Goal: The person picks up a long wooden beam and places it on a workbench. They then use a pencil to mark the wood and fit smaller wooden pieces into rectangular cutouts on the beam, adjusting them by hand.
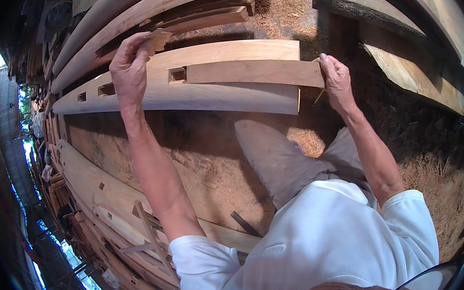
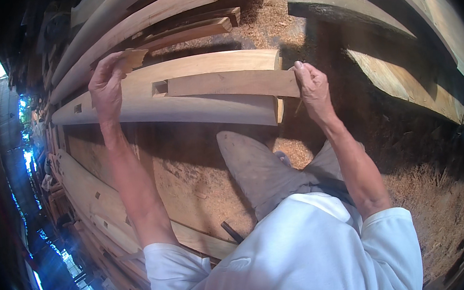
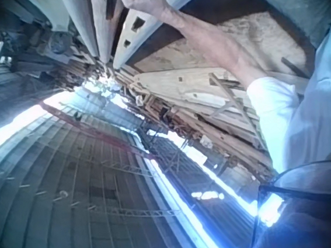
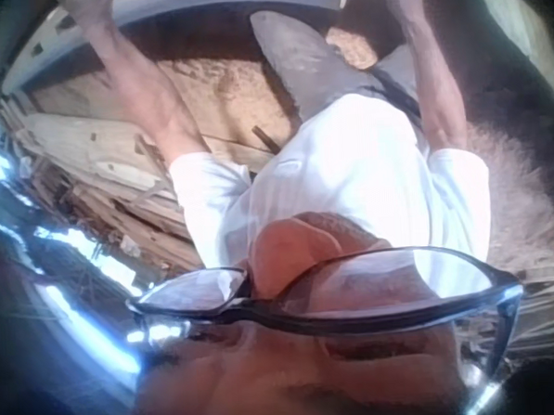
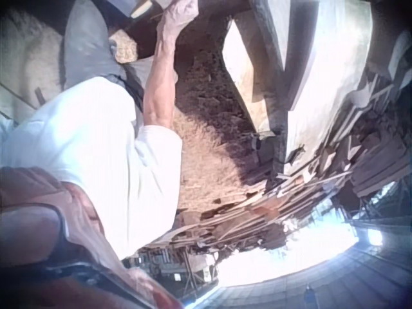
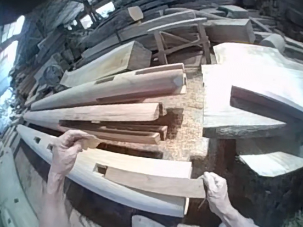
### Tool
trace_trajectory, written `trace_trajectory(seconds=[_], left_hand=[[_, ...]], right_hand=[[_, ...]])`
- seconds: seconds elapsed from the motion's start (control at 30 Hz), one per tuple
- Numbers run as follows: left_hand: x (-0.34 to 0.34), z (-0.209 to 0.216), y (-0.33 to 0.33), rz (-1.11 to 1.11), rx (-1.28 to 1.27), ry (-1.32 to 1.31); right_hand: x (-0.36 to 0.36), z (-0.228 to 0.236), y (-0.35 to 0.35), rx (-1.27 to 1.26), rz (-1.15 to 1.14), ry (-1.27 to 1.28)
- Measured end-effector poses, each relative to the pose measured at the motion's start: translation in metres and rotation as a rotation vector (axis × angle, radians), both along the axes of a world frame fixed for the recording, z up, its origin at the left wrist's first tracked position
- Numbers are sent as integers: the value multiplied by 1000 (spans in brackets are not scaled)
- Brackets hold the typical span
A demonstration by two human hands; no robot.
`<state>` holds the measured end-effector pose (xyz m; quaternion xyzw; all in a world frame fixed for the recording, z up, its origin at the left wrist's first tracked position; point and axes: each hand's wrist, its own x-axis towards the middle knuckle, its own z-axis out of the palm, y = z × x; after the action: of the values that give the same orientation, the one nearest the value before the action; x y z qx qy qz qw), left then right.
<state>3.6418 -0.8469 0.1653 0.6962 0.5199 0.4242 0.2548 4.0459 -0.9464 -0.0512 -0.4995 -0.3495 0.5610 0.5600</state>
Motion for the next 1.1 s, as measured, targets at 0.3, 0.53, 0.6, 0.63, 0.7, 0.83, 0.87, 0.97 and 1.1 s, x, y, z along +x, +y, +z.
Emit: trace_trajectory(seconds=[0.3, 0.53, 0.6, 0.63, 0.7, 0.83, 0.87, 0.97, 1.1], left_hand=[[15, -17, 1, -33, -31, 43], [48, -36, 13, -169, -122, 40], [66, -41, 17, -192, -147, 65], [75, -41, 21, -219, -187, 31], [91, -54, 21, -297, -250, -22], [125, -81, 20, -437, -355, -112], [134, -87, 20, -461, -355, -95], [152, -97, 20, -503, -350, -101], [155, -100, 23, -455, -418, -97]], right_hand=[[-14, 1, 7, 15, -6, -60], [-16, -13, 5, -57, -56, -96], [-19, -9, 3, -58, -96, -108], [-19, -7, 7, -36, -109, -141], [-25, 3, 5, -30, -141, -166], [-26, 11, 6, -120, -78, -74], [-24, 8, 6, -115, -77, -92], [-22, 6, 6, -101, -72, -133], [-21, 14, 4, -92, -89, -206]])
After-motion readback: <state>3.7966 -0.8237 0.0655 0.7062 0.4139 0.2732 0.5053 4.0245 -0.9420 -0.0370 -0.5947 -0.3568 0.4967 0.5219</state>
